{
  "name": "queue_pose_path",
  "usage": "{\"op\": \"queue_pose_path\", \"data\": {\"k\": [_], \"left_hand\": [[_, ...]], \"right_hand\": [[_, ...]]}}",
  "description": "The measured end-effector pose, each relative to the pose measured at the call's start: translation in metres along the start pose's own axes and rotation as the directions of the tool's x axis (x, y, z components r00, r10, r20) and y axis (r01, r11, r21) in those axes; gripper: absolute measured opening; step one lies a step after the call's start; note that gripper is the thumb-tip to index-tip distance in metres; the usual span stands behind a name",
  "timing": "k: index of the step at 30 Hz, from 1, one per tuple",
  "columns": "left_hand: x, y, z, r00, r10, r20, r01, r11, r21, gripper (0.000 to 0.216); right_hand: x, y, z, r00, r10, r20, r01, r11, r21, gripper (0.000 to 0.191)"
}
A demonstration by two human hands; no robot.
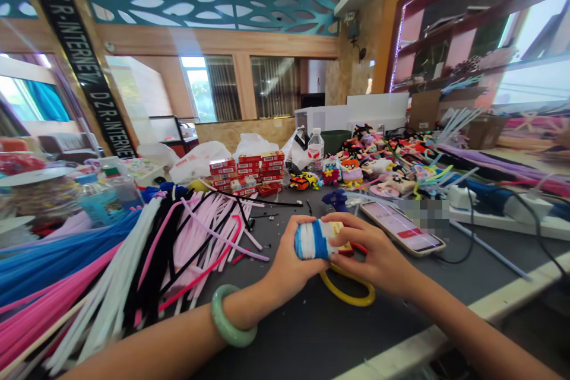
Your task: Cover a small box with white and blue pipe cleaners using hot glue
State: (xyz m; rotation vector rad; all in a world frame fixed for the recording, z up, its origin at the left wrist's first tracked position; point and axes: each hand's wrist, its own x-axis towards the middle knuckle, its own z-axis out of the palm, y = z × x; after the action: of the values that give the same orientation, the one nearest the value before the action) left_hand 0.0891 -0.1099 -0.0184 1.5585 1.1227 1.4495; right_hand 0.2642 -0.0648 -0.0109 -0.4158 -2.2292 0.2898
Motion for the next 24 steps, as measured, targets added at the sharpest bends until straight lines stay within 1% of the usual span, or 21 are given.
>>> {"op": "queue_pose_path", "data": {"k": [6, 11, 14, 19, 24], "left_hand": [[-0.0011, 0.0024, 0.0007, 0.999, -0.007, 0.031, 0.008, 0.999, -0.051, 0.055], [0.0004, 0.0000, 0.0002, 1.000, 0.008, 0.022, -0.008, 1.000, 0.005, 0.055], [0.0014, -0.0020, 0.0003, 1.000, 0.007, 0.031, -0.007, 1.000, 0.009, 0.054], [0.0020, -0.0002, 0.0008, 1.000, 0.006, 0.015, -0.006, 1.000, 0.007, 0.053], [0.0011, 0.0019, 0.0006, 1.000, -0.006, 0.018, 0.006, 1.000, -0.016, 0.052]], "right_hand": [[0.0001, 0.0015, -0.0004, 1.000, -0.001, 0.010, 0.001, 1.000, 0.000, 0.007], [-0.0003, 0.0004, -0.0008, 0.999, 0.024, 0.028, -0.024, 1.000, 0.008, 0.008], [-0.0008, 0.0009, -0.0004, 0.999, 0.027, 0.035, -0.027, 1.000, 0.005, 0.009], [-0.0019, 0.0031, 0.0010, 0.999, 0.020, 0.030, -0.020, 1.000, 0.012, 0.007], [-0.0033, 0.0008, 0.0038, 1.000, 0.002, -0.010, -0.002, 0.999, -0.038, 0.005]]}}
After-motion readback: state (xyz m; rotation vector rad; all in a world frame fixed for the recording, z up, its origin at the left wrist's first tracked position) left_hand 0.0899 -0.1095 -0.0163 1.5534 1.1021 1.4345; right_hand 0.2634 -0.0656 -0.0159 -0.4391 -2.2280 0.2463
